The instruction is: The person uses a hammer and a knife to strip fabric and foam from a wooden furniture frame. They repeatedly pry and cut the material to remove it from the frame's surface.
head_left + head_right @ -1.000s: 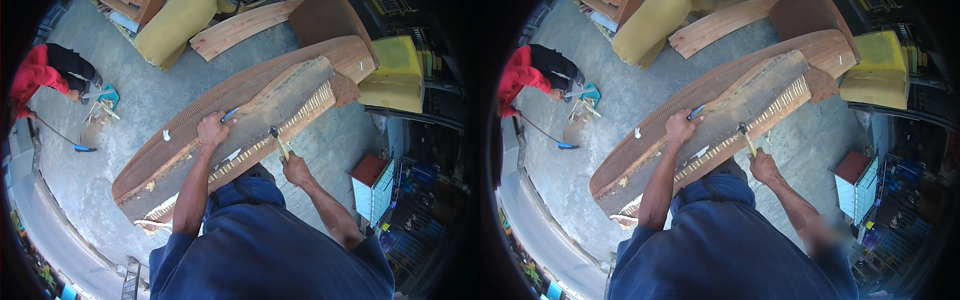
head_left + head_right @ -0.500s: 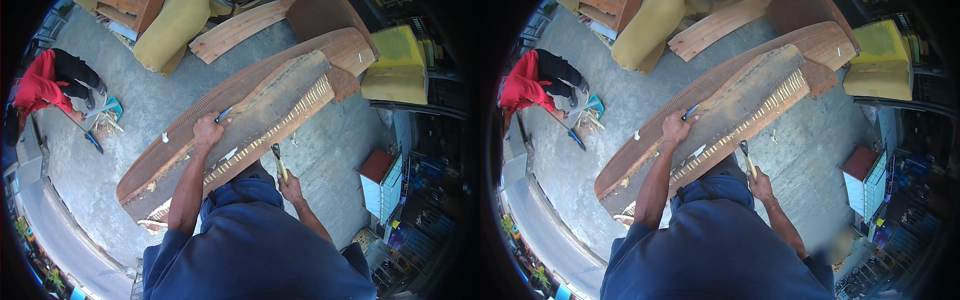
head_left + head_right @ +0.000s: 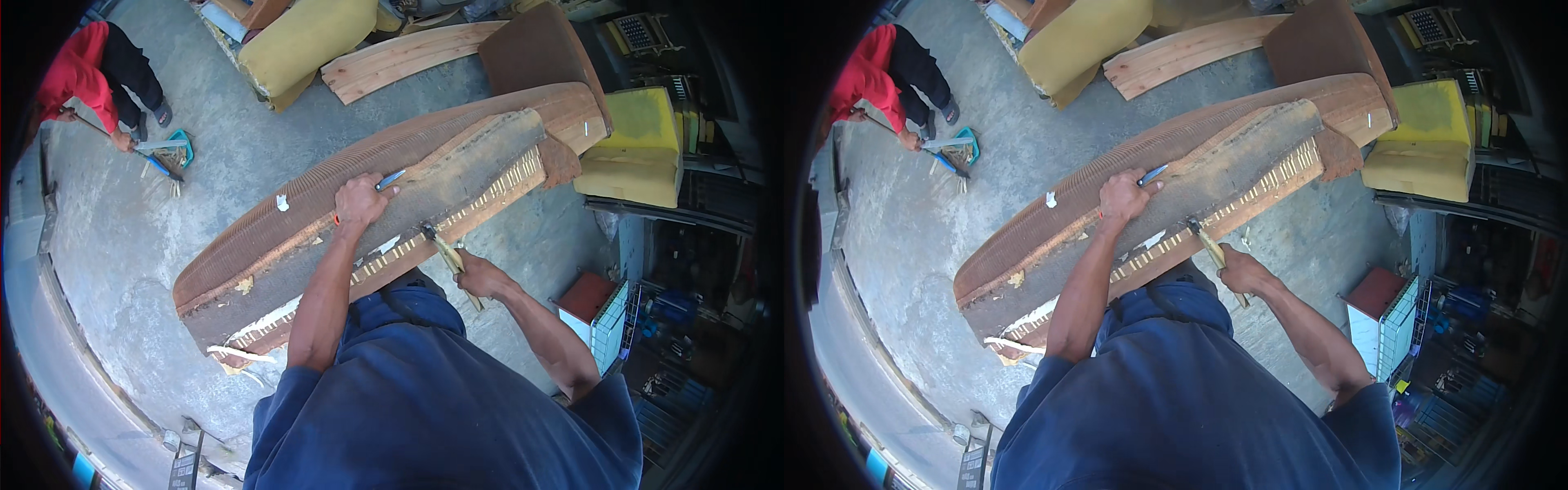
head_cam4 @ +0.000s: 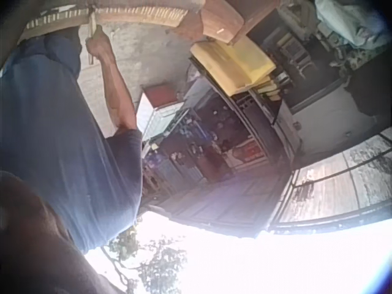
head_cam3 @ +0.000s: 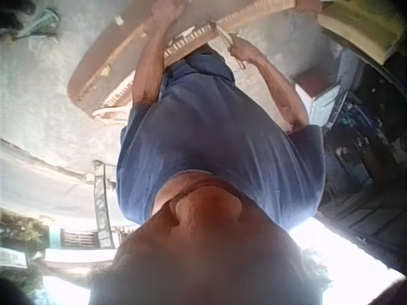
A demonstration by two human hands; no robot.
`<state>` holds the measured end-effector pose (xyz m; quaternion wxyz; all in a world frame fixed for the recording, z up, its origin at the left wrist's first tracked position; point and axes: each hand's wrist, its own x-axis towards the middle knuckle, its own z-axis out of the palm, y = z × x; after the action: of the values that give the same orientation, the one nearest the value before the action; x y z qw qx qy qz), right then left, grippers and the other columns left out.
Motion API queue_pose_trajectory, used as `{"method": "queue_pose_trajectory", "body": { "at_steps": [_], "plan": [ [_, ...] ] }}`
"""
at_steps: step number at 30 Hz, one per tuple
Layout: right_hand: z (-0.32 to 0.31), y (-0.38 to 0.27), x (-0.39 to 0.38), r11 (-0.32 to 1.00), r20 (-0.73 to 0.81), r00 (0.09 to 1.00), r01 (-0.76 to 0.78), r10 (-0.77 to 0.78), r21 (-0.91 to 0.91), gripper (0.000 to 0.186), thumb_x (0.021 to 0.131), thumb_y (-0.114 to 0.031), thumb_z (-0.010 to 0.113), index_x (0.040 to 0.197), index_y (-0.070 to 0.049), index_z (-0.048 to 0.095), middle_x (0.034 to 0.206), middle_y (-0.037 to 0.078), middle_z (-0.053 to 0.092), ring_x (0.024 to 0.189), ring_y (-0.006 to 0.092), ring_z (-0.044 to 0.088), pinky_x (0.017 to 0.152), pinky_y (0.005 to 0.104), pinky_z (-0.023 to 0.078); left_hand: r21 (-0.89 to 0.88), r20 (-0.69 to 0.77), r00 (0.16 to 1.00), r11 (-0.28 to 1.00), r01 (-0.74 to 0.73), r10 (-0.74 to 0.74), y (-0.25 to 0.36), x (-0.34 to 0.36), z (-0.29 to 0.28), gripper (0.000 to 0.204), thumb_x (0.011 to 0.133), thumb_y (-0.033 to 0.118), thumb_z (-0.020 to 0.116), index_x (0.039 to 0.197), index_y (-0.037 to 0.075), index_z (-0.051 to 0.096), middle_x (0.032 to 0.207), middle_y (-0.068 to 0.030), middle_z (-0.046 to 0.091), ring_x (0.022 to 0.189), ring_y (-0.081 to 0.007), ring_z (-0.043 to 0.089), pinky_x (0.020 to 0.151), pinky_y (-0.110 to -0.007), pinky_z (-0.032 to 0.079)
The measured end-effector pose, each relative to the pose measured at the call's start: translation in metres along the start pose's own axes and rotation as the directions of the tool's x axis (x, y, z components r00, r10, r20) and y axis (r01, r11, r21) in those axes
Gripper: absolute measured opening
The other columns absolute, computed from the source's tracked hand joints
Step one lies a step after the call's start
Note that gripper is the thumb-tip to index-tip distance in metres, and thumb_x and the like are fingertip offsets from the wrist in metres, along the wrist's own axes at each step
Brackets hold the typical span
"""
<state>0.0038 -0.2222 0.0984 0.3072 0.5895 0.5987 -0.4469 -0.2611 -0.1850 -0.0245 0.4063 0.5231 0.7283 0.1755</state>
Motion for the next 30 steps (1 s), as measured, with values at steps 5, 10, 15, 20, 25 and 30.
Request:
{"method": "queue_pose_trajectory", "body": {
  "at_steps": [5, 10, 15, 20, 25, 30],
  "plan": [
    [-0.039, -0.057, 0.011, 0.967, 0.141, 0.974, -0.148, 0.179, -0.205, 0.038, 0.097, -0.01, 0.06, 0.13, 0.001, 0.046, 0.102, 0.02, 0.068, 0.085, 0.0259, 0.072, 0.067, 0.0436, 0.061, -0.043, 0.003, 1.0, 0.999, -0.001, 0.001, -0.003, -0.003, -0.004, 0.047, 0.086, 0.055, 0.072, 0.114, 0.018, 0.077, 0.116, -0.0117, 0.074, 0.111, -0.036, 0.069, 0.095, -0.05, 0.053],
    [-0.068, -0.09, 0.021, 0.906, 0.238, 0.935, -0.156, 0.264, -0.393, 0.028, 0.087, 0.0, 0.05, 0.111, 0.013, 0.057, 0.092, 0.024, 0.071, 0.074, 0.0316, 0.075, 0.051, 0.0461, 0.059, -0.072, -0.034, 0.999, 0.997, -0.036, 0.033, -0.009, -0.003, 0.0, 0.045, 0.086, 0.054, 0.072, 0.112, 0.018, 0.077, 0.114, -0.0109, 0.074, 0.109, -0.0353, 0.069, 0.094, -0.05, 0.054],
    [-0.05, -0.127, 0.017, 0.859, 0.221, 0.915, -0.203, 0.338, -0.471, 0.025, 0.09, 0.0, 0.054, 0.107, 0.015, 0.063, 0.094, 0.026, 0.072, 0.068, 0.0365, 0.075, 0.053, 0.0429, 0.062, -0.064, 0.017, 1.0, 0.998, -0.023, 0.024, -0.008, -0.001, -0.002, 0.044, 0.087, 0.053, 0.072, 0.113, 0.018, 0.078, 0.114, -0.011, 0.074, 0.108, -0.0355, 0.07, 0.093, -0.05, 0.055],
    [-0.04, -0.097, -0.002, 0.962, 0.071, 0.969, -0.222, 0.235, -0.16, 0.031, 0.101, -0.015, 0.054, 0.113, 0.014, 0.055, 0.091, 0.031, 0.07, 0.068, 0.0415, 0.073, 0.053, 0.0485, 0.059, -0.076, -0.006, 0.999, 0.997, -0.032, 0.031, -0.01, -0.001, -0.002, 0.044, 0.087, 0.053, 0.073, 0.113, 0.018, 0.078, 0.114, -0.0115, 0.074, 0.108, -0.036, 0.07, 0.093, -0.05, 0.055],
    [0.025, -0.025, 0.008, 0.99, -0.193, 0.979, -0.088, 0.066, -0.111, 0.037, 0.104, -0.026, 0.053, 0.117, 0.009, 0.049, 0.095, 0.038, 0.068, 0.09, 0.0574, 0.067, 0.085, 0.0593, 0.052, -0.067, 0.035, 0.999, 0.998, 0.003, 0.0, -0.002, -0.003, -0.008, 0.045, 0.087, 0.053, 0.072, 0.114, 0.018, 0.078, 0.114, -0.0118, 0.074, 0.109, -0.0363, 0.07, 0.094, -0.05, 0.054],
    [0.086, 0.014, 0.011, 0.978, -0.341, 0.938, 0.014, 0.06, 0.209, 0.033, 0.104, -0.026, 0.055, 0.12, 0.003, 0.05, 0.09, 0.037, 0.067, 0.095, 0.0567, 0.065, 0.082, 0.0594, 0.051, -0.022, 0.003, 1.0, 0.999, -0.029, 0.029, -0.005, 0.0, -0.003, 0.046, 0.087, 0.054, 0.072, 0.114, 0.017, 0.077, 0.115, -0.0123, 0.074, 0.109, -0.0359, 0.069, 0.094, -0.049, 0.054]
  ]
}}
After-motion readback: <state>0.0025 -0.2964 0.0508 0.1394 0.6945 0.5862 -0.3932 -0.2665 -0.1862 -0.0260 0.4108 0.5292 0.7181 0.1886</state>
